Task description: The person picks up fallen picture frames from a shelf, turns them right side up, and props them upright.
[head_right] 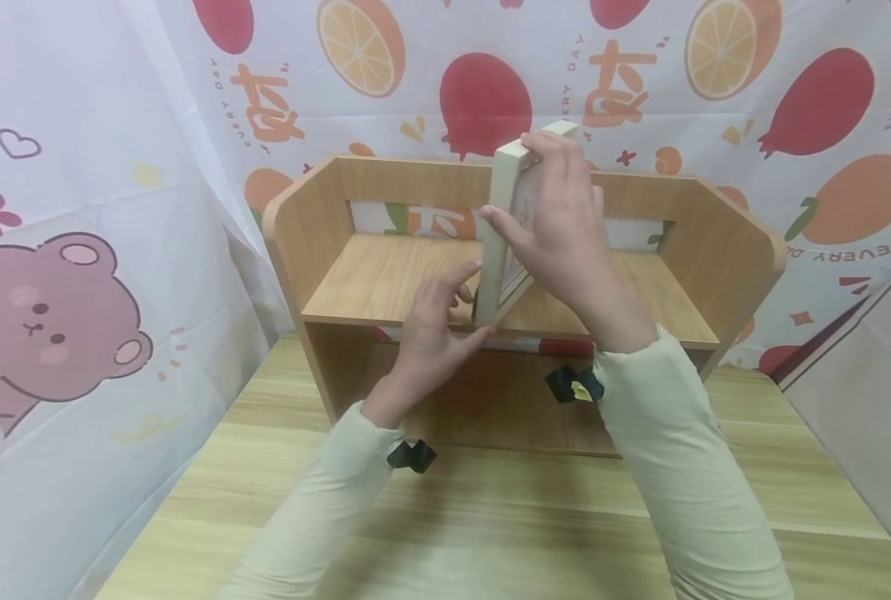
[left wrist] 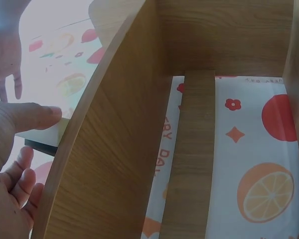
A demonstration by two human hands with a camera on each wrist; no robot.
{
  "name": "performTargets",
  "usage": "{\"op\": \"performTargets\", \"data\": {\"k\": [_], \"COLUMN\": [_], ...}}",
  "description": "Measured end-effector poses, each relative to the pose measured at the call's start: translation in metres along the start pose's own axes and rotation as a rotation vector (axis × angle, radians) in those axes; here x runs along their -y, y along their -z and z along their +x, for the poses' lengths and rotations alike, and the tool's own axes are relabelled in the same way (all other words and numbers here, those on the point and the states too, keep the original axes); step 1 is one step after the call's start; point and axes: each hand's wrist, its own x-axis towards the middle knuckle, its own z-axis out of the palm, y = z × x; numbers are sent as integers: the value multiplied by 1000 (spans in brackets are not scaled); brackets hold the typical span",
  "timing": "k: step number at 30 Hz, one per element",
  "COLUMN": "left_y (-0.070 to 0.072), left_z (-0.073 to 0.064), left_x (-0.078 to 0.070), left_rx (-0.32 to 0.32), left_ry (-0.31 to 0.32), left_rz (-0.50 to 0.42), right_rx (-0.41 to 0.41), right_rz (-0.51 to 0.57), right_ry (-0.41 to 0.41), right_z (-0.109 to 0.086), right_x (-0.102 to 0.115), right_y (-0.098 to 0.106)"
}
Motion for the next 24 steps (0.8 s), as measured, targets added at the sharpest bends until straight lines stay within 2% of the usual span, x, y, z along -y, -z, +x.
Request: {"op": "performTargets", "data": {"k": [6,15,24], "left_y": [-4,-6,-8], "left_z": [0,2,3], "left_x": [-3,-5,-9], "left_rx": [-7,-9,-5], "left_ry": [-13,-29,-23], "left_rz": [-14,-18,-21], "right_rx": [-10,-31,-24], "right_rz": [31,66,96], "right_ry": [-4,46,18], "right_z": [-1,-1,0], "right_x": [-2,-5,-7], "right_y": [2,2,4]}}
